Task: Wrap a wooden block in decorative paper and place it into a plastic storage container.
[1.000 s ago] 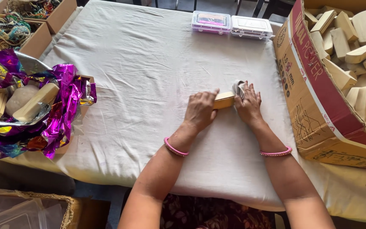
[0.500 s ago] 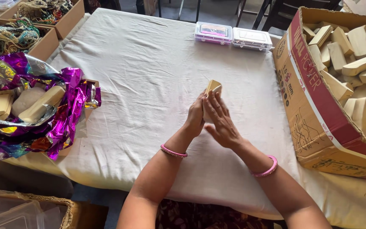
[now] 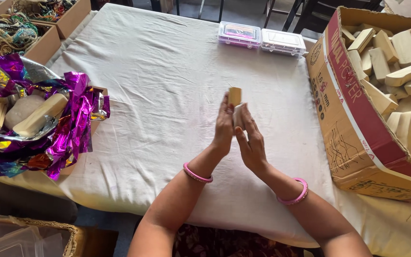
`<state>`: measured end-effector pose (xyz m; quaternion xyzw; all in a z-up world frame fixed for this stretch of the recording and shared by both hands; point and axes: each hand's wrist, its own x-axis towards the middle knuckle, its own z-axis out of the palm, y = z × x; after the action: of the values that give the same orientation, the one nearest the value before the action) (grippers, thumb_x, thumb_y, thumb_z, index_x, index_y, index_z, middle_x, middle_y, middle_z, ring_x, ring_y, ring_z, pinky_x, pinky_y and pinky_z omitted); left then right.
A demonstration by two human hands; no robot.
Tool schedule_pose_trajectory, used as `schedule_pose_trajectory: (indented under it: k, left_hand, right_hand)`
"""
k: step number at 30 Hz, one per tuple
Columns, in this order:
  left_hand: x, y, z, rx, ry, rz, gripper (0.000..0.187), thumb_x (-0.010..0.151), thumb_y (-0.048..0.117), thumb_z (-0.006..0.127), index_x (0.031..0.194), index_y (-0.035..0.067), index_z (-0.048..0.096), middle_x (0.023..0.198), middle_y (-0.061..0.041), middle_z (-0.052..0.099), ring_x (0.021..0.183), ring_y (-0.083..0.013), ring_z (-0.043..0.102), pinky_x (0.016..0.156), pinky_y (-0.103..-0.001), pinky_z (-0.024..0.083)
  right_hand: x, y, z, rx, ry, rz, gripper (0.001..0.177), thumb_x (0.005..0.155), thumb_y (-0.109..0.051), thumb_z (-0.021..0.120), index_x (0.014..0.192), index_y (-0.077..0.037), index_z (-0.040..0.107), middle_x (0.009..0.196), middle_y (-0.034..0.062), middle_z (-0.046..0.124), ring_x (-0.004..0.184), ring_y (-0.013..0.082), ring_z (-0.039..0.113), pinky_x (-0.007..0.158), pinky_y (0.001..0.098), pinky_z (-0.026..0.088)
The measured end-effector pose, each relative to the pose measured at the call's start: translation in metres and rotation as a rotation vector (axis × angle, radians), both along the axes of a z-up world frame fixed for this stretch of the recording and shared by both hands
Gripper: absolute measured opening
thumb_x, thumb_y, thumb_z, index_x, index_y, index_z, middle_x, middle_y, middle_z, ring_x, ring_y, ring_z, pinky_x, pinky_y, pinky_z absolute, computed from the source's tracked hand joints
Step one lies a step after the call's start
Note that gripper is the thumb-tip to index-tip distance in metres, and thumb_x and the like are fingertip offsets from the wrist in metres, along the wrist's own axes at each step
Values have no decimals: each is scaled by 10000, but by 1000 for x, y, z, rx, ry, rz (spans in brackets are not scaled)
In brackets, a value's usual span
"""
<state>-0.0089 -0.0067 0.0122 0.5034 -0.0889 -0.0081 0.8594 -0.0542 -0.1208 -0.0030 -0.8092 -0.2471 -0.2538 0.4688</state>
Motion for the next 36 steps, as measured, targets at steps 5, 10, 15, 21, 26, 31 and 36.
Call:
schedule_pose_trajectory:
  k: [5,10,15,21,26,31,36]
  left_hand:
    - [1,0,-15,-171,46,-285,611,1114,461,267,1594,85,292,1345,-256,545,1217,-344,573,964,-438,559]
    - [-5,-24,-21,69,-117,-486,612,1092,449,287,1620,140,273,1489,-129,491,1414,-240,464,1143,-390,444]
    - [-16,-23,-15,899,-534,-95,742,992,262,639,1606,93,257,1383,-214,465,1320,-377,491,1120,-452,430]
    - [5,-24,-53,876,-477,35,691,921,115,652,1531,42,337,1379,-215,480,1270,-400,479,1108,-484,428]
    - [1,-27,-42,769,-429,28,685,992,156,662,1582,74,323,1341,-211,501,1247,-373,493,1101,-469,431]
    - [7,-20,-36,387,-222,-55,666,1051,167,482,1670,118,240,1370,-208,484,1249,-312,569,1067,-428,524]
    - [21,9,-40,-397,18,-271,600,1078,409,366,1468,-44,413,1325,-254,582,1218,-351,614,920,-393,638]
  right_hand:
    - [6,-12,-5,-117,-202,-88,181,1111,-195,579,1272,-151,649,1442,96,595,1392,220,561,1179,386,474]
    - [27,-31,19,-75,-411,-345,128,1069,-63,500,1183,-37,552,1379,228,513,1314,331,479,1128,467,362]
    - [53,-64,0,754,171,-51,176,1058,-68,475,1217,-131,514,1193,114,567,1126,246,638,925,396,564]
    - [15,-30,38,-268,-378,-205,333,1108,-170,516,1387,-1,582,1353,197,607,1308,357,585,1099,433,503]
    - [31,-38,4,42,-62,-134,423,1171,-304,416,1438,-35,603,1471,145,591,1436,298,530,1194,448,456]
    - [21,-12,8,369,234,-13,623,1136,-458,344,1620,-68,302,1691,166,305,1571,282,278,1262,462,284]
    - [8,-4,3,-333,-209,69,777,1096,-564,307,1685,-99,107,1763,122,37,1626,326,26,1339,520,99]
